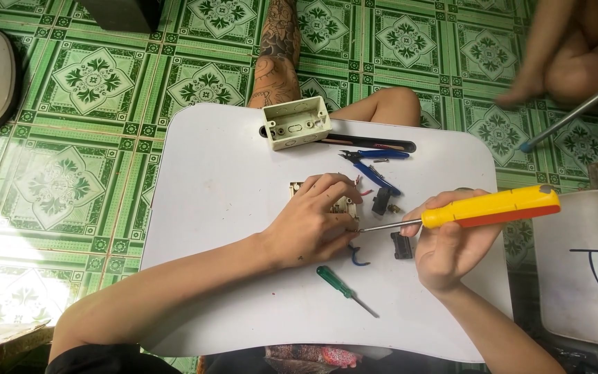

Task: Wiring an electrical switch by stripping wires and securing them into the terminals using a screwdriver.

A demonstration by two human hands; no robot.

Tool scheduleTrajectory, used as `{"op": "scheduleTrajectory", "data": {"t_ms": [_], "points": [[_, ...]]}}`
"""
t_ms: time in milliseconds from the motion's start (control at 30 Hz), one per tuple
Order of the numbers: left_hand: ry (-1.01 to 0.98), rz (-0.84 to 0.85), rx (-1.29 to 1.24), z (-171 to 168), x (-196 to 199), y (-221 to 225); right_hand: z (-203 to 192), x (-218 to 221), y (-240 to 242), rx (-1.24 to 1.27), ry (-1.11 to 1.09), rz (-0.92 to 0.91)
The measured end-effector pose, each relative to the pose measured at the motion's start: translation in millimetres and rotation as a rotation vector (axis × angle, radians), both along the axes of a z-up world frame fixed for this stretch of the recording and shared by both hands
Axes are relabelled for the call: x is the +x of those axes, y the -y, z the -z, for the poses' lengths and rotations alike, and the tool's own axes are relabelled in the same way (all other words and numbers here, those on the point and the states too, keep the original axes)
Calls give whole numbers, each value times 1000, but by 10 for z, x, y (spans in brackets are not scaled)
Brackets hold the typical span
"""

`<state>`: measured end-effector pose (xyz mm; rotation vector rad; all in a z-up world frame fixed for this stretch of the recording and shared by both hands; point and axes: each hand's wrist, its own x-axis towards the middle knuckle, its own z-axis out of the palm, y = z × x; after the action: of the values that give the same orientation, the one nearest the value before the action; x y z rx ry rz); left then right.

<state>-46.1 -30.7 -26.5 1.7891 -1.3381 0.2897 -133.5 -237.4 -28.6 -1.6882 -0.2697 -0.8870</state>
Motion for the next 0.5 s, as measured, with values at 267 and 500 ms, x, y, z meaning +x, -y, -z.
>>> {"op": "scheduleTrajectory", "data": {"t_ms": [267,500], "points": [[-31,9,12,-37,-11,-11,30,-25,66,-53,-18,-19],[-33,-37,18,-104,28,-87,-119,-48,-167,-62,-208,-124]]}}
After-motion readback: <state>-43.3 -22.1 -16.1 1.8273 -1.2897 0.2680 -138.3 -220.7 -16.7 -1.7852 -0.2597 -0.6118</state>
